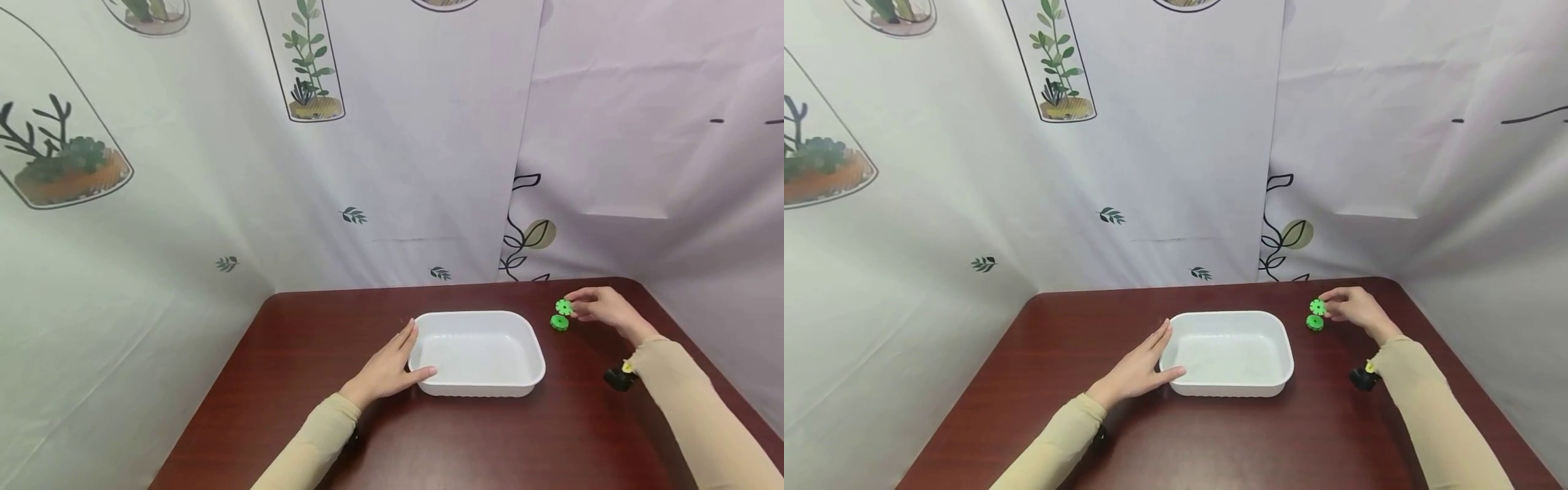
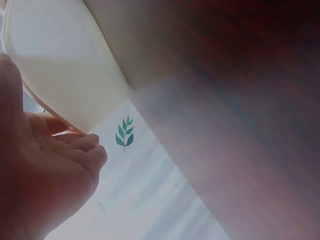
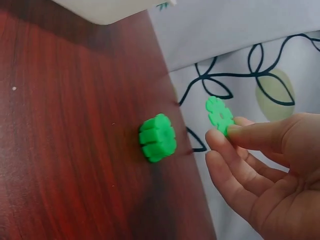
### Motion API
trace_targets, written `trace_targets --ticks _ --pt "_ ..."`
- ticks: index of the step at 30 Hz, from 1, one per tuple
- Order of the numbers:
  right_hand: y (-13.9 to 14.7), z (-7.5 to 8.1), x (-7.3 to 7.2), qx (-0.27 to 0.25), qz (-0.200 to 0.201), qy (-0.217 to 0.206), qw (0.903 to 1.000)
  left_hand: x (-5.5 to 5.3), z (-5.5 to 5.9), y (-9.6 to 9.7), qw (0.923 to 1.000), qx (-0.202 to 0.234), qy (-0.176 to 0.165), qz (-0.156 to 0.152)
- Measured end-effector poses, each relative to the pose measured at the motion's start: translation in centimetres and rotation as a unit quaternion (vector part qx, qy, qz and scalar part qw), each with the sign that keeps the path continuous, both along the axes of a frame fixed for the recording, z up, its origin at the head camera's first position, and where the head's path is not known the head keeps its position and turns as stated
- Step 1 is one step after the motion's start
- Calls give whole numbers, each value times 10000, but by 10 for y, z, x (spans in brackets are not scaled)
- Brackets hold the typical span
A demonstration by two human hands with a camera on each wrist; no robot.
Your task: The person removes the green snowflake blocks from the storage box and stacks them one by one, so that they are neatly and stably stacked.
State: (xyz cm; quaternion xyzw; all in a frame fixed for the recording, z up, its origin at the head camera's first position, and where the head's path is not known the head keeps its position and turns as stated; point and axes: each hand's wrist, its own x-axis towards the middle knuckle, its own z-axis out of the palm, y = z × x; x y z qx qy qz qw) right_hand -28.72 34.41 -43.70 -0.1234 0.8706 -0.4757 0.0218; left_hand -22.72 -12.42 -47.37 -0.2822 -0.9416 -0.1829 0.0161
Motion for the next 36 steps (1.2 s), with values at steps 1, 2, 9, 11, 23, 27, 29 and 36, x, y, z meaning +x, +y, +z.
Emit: trace_targets --ticks 1,2,9,11,23,27,29,36 --pt "0 -2 -1 14 6 -32 10000 0 0 0 10000 1 9 -4" --pt "0 -4 -2 38 20 -69 10000 0 -1 0 10000 0 19 -6" --pt "-3 -12 -3 169 -42 -244 9996 -1 -2 0 10000 -15 36 -11" --pt "-4 -13 -3 223 -77 -269 9994 -1 -2 1 10000 -17 36 -27" --pt "-6 -19 -3 611 -237 -240 9976 0 -3 0 10000 14 11 -45" --pt "-6 -21 -5 682 -292 -196 9970 0 -3 0 10000 3 8 -53" --pt "-7 -22 -5 705 -330 -177 9968 0 -2 0 10000 4 -7 -44" --pt "-9 -23 -7 764 -432 -128 9961 1 0 0 10000 -2 -40 -13"
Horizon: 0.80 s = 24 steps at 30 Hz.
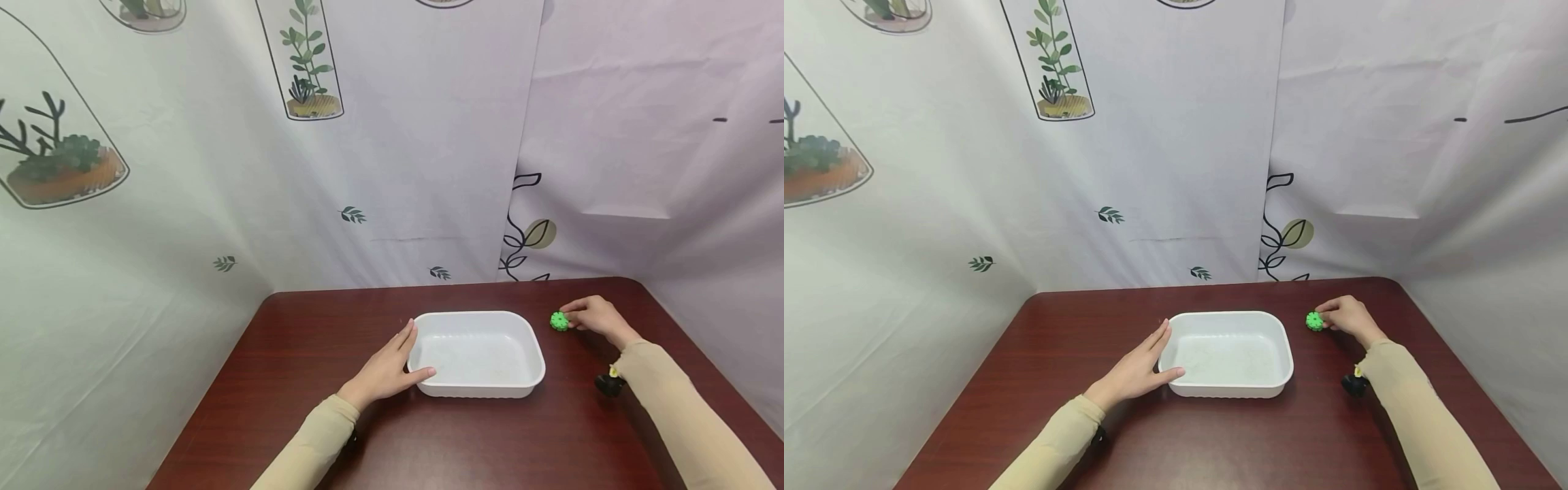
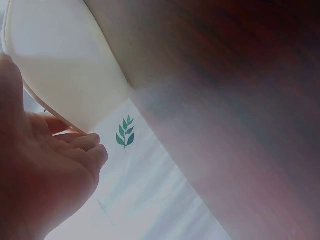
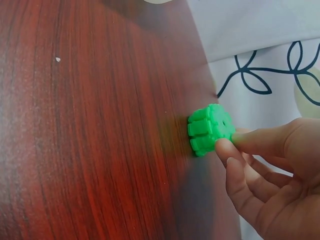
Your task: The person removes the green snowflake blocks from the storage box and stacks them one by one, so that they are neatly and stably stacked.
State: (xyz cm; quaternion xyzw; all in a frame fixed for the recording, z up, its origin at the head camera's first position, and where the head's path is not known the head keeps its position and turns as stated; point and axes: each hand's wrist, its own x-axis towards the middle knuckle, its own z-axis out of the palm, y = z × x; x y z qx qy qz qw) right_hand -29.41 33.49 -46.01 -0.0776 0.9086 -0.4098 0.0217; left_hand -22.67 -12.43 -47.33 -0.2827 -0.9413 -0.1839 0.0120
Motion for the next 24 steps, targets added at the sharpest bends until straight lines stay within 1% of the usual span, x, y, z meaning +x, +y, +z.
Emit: trace_targets --ticks 12,18,21,24 --pt "0 -1 -2 86 -75 -15 9999 -1 1 0 10000 29 0 -34" --pt "1 0 -1 174 -39 -2 9998 -2 0 0 10000 0 27 -49" --pt "1 1 0 342 54 31 9994 -2 -1 0 10000 -10 36 -57" --pt "0 3 1 597 260 79 9978 -3 -2 0 10000 -22 37 -57"
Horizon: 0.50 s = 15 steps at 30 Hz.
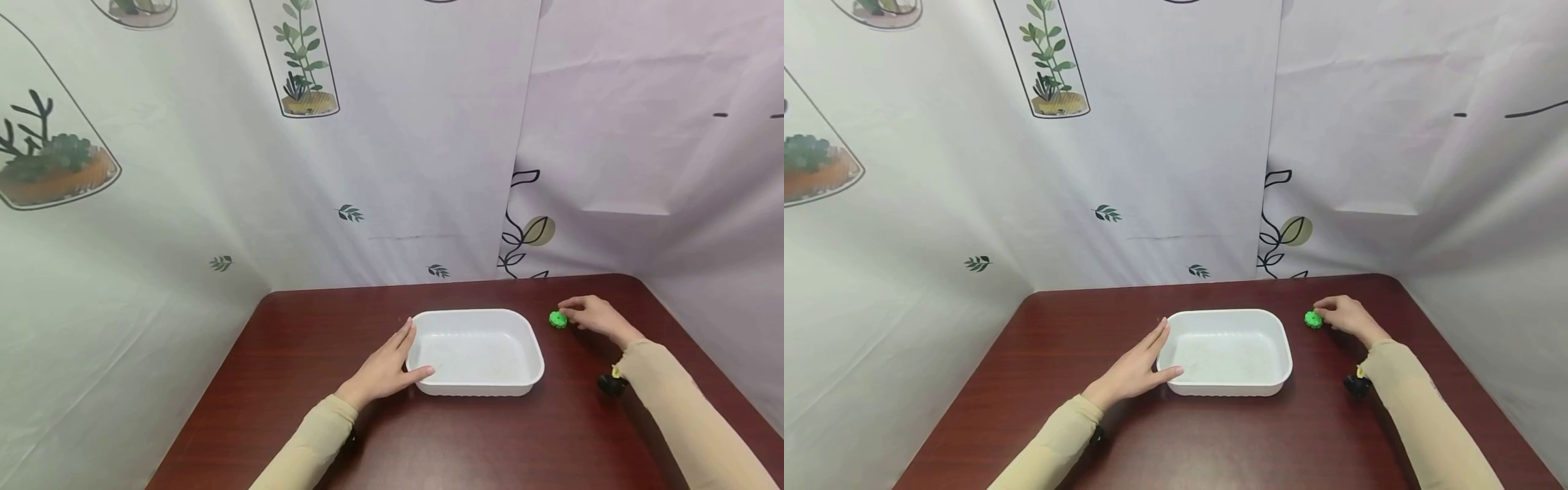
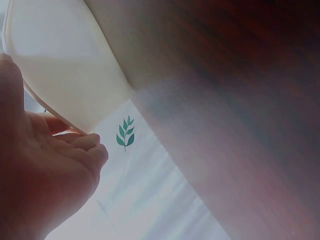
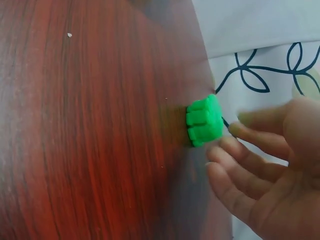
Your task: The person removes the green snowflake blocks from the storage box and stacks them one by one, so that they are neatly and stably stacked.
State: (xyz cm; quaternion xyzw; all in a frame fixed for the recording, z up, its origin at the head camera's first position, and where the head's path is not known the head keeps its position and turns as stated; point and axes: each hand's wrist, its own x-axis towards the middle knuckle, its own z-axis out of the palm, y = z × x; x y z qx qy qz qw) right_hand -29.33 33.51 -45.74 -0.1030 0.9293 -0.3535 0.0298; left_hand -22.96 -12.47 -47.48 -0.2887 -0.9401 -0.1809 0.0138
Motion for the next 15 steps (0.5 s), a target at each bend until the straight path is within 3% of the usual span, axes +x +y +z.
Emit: trace_targets --ticks 7,15 --pt "-8 -1 0 706 442 326 9960 1 1 0 10000 13 -39 27" --pt "-11 -7 -5 885 358 349 9948 3 3 1 9999 53 -94 54"
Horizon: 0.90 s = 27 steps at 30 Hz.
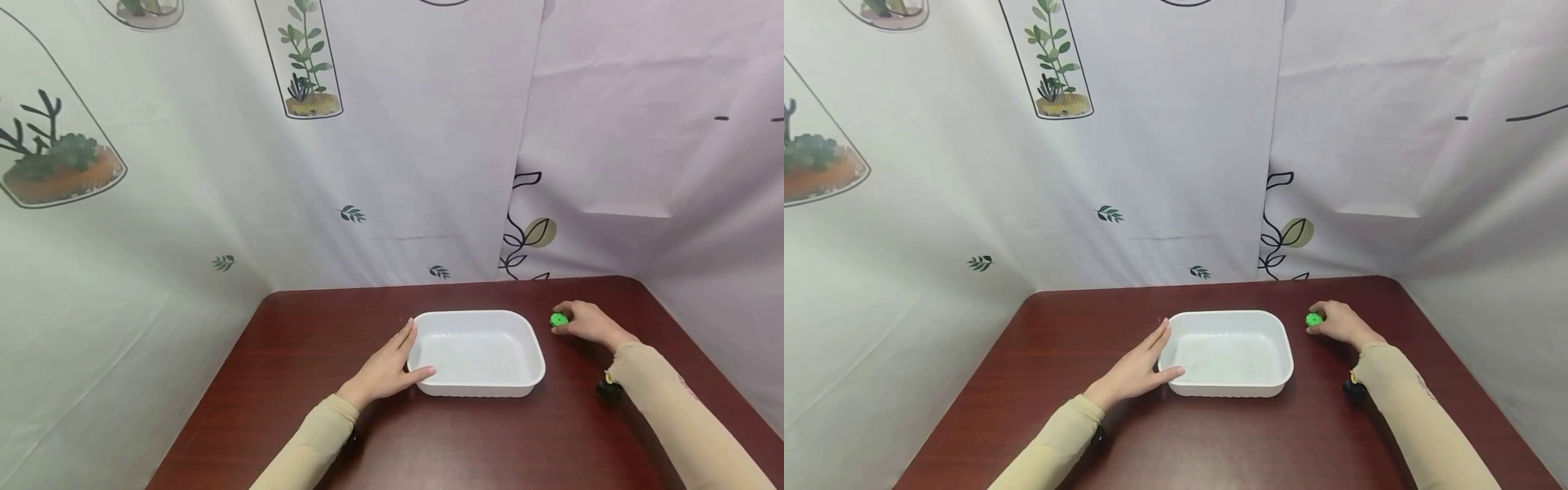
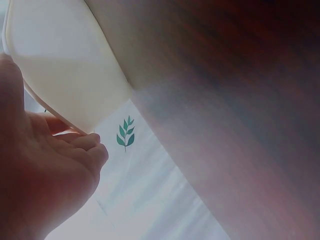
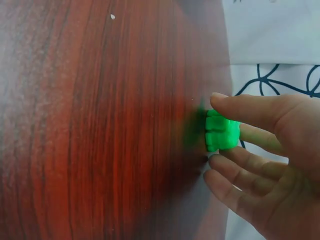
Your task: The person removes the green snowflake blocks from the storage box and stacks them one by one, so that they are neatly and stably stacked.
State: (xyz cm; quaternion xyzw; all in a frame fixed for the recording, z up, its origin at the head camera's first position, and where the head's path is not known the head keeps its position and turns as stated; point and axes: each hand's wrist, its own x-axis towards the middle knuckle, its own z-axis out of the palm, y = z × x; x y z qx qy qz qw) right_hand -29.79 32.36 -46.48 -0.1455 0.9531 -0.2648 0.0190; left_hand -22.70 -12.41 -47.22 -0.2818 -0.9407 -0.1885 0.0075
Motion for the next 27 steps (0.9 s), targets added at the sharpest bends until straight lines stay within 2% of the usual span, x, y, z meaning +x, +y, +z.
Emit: trace_targets --ticks 14,27 --pt "2 -4 -2 -11 -52 66 10000 0 -1 0 10000 20 -27 7" --pt "5 1 6 -159 -42 115 9998 0 -1 0 10000 36 14 -9"
